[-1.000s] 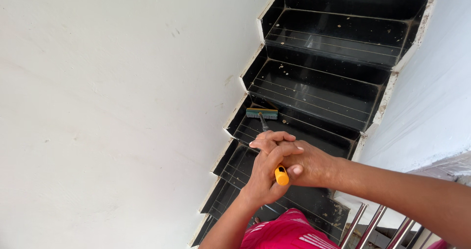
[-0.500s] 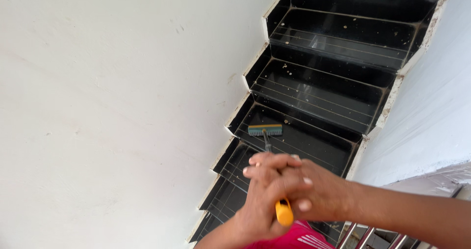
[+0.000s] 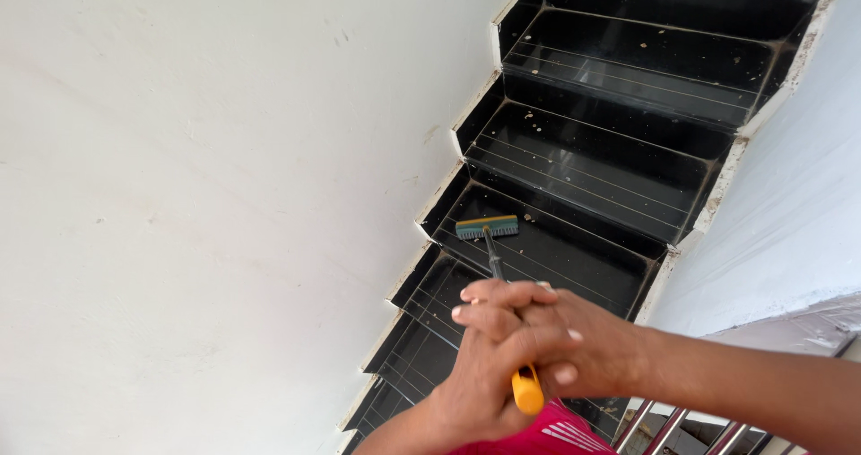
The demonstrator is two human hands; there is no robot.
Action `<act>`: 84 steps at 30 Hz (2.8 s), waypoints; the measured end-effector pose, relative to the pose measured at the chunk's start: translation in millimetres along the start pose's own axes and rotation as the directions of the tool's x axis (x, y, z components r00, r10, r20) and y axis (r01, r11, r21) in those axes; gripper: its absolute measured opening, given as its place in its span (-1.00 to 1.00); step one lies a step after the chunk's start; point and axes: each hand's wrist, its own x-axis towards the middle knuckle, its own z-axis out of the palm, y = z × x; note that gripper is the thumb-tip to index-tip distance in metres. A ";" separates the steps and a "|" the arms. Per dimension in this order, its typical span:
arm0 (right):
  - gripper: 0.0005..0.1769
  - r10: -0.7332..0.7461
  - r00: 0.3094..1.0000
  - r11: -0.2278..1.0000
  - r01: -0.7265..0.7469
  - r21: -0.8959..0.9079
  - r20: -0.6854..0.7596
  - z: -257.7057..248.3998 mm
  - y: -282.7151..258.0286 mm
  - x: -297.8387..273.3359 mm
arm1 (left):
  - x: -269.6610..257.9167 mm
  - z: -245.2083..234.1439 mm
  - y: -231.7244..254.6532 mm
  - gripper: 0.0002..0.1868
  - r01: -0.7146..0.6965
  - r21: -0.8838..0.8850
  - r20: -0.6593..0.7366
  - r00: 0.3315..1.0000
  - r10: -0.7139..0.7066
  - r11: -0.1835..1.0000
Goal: The person uses a brush with a long handle to scrub black tiled stairs.
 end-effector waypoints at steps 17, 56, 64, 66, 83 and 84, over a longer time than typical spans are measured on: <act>-0.32 0.120 0.993 0.993 -0.120 -0.008 0.023 1.4 25.7 9.4 | 19.9 -0.2 -18.9 -0.68 0.022 0.011 -0.008 1.000 -0.022 1.000; -0.43 0.485 0.849 0.875 -0.467 -0.131 0.209 -21.1 27.1 11.6 | 35.8 14.5 -48.9 -0.74 -0.007 -0.216 0.008 1.000 0.009 0.976; -0.28 0.379 0.877 0.917 -0.400 0.010 0.294 -24.2 -13.8 5.1 | 4.5 -13.0 6.0 -0.74 0.103 -0.191 0.144 0.987 -0.076 0.976; -0.26 0.080 0.983 0.997 -0.079 -0.010 0.166 -18.0 -19.0 -3.3 | -0.3 -11.9 9.2 -0.76 0.118 -0.186 0.192 0.978 -0.082 0.975; 0.24 -0.042 0.976 0.957 -0.023 0.290 0.215 -21.1 -3.0 0.8 | 15.6 -45.7 23.5 -0.55 0.423 -0.255 0.469 0.840 -0.271 0.869; 0.27 -0.065 0.974 0.950 -0.006 0.312 0.217 -21.2 -4.7 1.9 | 21.1 -48.1 22.3 -0.55 0.426 -0.258 0.466 0.841 -0.274 0.867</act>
